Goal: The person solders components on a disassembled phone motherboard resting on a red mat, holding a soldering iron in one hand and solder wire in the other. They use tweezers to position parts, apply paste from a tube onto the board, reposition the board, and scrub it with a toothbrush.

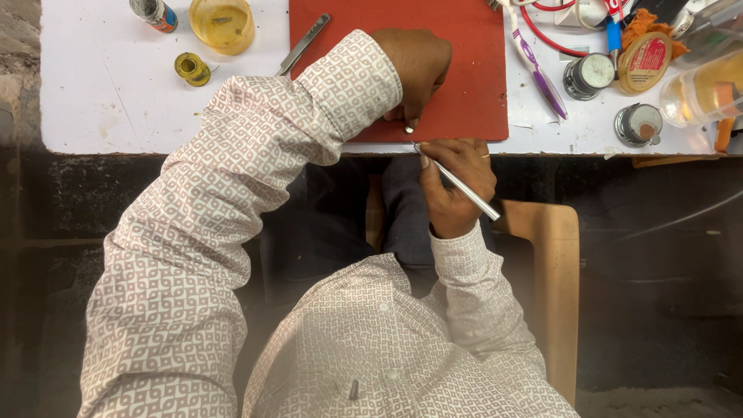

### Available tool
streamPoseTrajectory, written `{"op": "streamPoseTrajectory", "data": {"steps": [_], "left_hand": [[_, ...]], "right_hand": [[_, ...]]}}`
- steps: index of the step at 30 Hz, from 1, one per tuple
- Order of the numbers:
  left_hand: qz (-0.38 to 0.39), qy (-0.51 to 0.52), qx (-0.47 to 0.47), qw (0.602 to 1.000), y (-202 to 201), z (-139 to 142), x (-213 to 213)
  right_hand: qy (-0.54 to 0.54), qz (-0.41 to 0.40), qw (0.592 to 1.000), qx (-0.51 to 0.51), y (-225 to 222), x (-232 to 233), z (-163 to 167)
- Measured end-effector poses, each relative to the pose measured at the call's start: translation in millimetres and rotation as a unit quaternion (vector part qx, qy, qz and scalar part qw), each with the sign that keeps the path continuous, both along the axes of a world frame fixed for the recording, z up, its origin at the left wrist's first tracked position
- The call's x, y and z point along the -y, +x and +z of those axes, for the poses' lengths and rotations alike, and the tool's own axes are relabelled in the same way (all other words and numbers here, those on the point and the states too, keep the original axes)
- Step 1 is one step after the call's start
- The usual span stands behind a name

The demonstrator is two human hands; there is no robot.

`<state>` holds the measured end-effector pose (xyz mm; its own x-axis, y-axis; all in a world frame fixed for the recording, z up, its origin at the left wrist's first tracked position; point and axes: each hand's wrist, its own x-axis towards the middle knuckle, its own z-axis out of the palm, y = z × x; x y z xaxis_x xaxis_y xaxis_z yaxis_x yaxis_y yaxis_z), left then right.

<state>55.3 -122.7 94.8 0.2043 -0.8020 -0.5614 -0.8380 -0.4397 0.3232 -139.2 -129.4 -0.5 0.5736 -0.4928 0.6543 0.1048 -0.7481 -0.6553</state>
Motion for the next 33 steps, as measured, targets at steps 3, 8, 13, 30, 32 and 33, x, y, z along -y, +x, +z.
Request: {"op": "streamPoseTrajectory", "data": {"steps": [3, 8, 13, 30, 32, 33], "left_hand": [[0.001, -0.006, -0.014, 1.000, 1.2, 0.0, -1.8], [-0.001, 0.000, 0.001, 1.000, 1.1, 0.0, -0.4], [-0.005, -0.006, 0.003, 1.000, -0.1, -2.7, 0.9], [0.003, -0.026, -0.004, 1.000, 1.4, -5.8, -3.0], [0.004, -0.024, -0.002, 1.000, 1.9, -5.6, -4.2], [0.002, -0.025, -0.002, 1.000, 2.1, -5.4, -4.2]], "right_hand": [[0.009, -0.010, 1.000, 0.003, 0.0, -0.4, 0.1], [-0.022, -0.020, 1.000, 0.006, 5.1, -1.3, 0.2], [0.013, 0.005, 1.000, -0.012, 2.8, 1.0, 4.0], [-0.008, -0.015, 1.000, 0.020, 4.6, -0.3, -2.5], [-0.014, -0.014, 1.000, 0.016, 4.1, 0.4, -2.2], [-0.008, -0.002, 1.000, 0.010, 3.2, 1.2, -1.7]]}}
